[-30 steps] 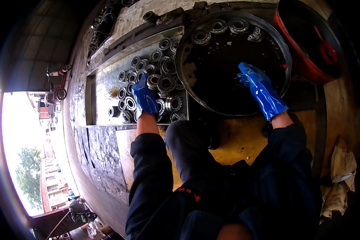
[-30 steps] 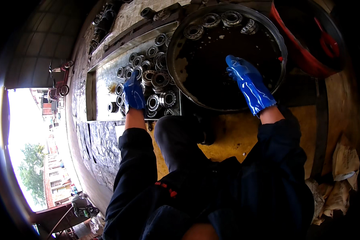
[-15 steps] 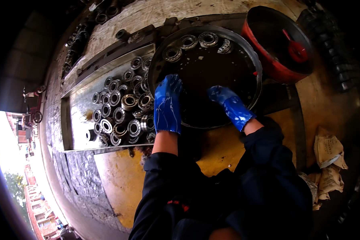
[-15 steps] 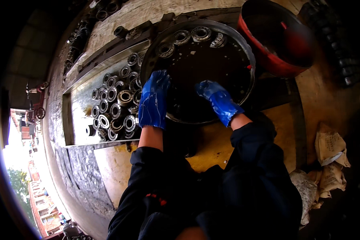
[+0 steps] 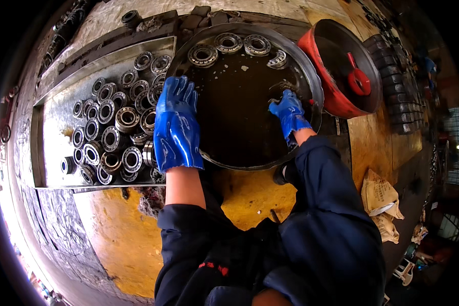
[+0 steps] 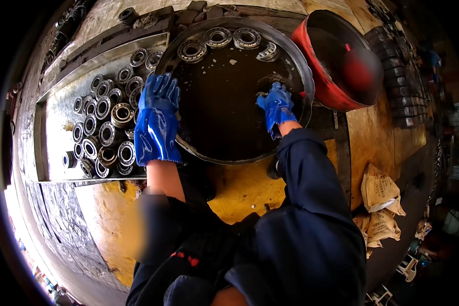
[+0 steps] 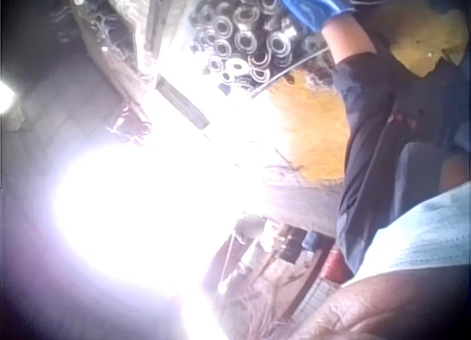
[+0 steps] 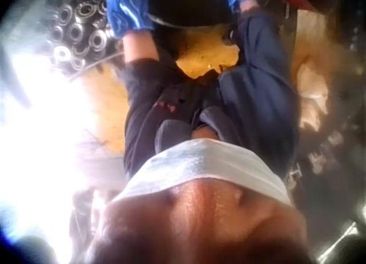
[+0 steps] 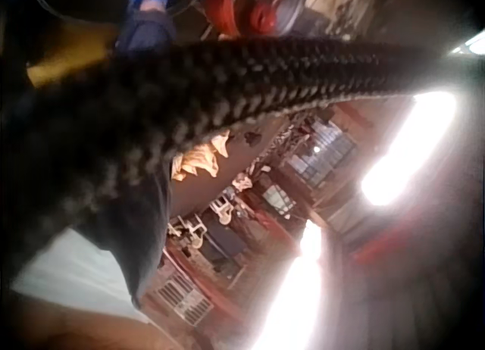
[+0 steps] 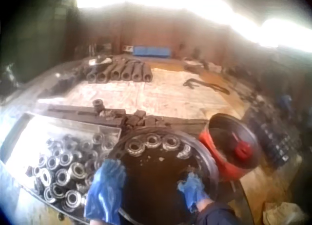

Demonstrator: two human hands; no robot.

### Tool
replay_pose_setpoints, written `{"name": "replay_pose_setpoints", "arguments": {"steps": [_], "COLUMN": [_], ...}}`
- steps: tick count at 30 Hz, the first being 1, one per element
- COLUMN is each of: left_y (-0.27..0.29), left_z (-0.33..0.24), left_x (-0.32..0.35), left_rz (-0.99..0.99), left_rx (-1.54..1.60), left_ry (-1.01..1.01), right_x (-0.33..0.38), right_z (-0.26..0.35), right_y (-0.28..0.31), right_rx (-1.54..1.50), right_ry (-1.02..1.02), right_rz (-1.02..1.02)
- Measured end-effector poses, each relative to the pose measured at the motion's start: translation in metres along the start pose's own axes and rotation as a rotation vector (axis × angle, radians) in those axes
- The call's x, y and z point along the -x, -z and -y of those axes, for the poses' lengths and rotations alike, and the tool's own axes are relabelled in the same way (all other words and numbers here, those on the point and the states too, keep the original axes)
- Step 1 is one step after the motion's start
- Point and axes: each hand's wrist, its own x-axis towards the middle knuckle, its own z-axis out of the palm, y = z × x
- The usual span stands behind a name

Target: The person repeatedly picks up metal bearings from a tray, dips them into a dark liquid in a bucket, and places them back into the tray. The process is repeated for multiple bearings throughout the clip.

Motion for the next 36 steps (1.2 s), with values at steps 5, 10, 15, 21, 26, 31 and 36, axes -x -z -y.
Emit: {"name": "replay_pose_setpoints", "arguments": {"steps": [5,10,15,21,26,31,36], "left_y": [0.003,-0.005,0.000,-0.007,0.000,0.007,0.014], "left_z": [-0.020,-0.016,-0.012,-0.015,-0.004,-0.003,-0.003], "left_x": [-0.011,-0.014,-0.009,-0.017,-0.016,0.005,0.010], "left_rz": [-0.108,-0.081,-0.058,-0.075,-0.055,0.013,0.109], "left_rx": [0.047,0.104,0.121,0.140,0.147,0.192,0.253], "left_ry": [0.119,0.144,0.124,0.208,0.209,0.198,0.146], "right_x": [-0.032,-0.053,-0.036,-0.034,-0.036,-0.045,-0.022], "right_z": [0.009,-0.014,-0.007,-0.021,-0.031,-0.046,-0.017], "right_y": [0.001,-0.030,-0.018,-0.034,-0.057,-0.059,-0.021], "right_rx": [0.223,0.334,0.281,0.350,0.451,0.516,0.328], "right_ry": [-0.105,-0.137,-0.161,-0.092,-0.031,0.062,0.292], "right_rz": [0.145,0.031,0.105,0.079,0.079,0.045,-0.001]}}
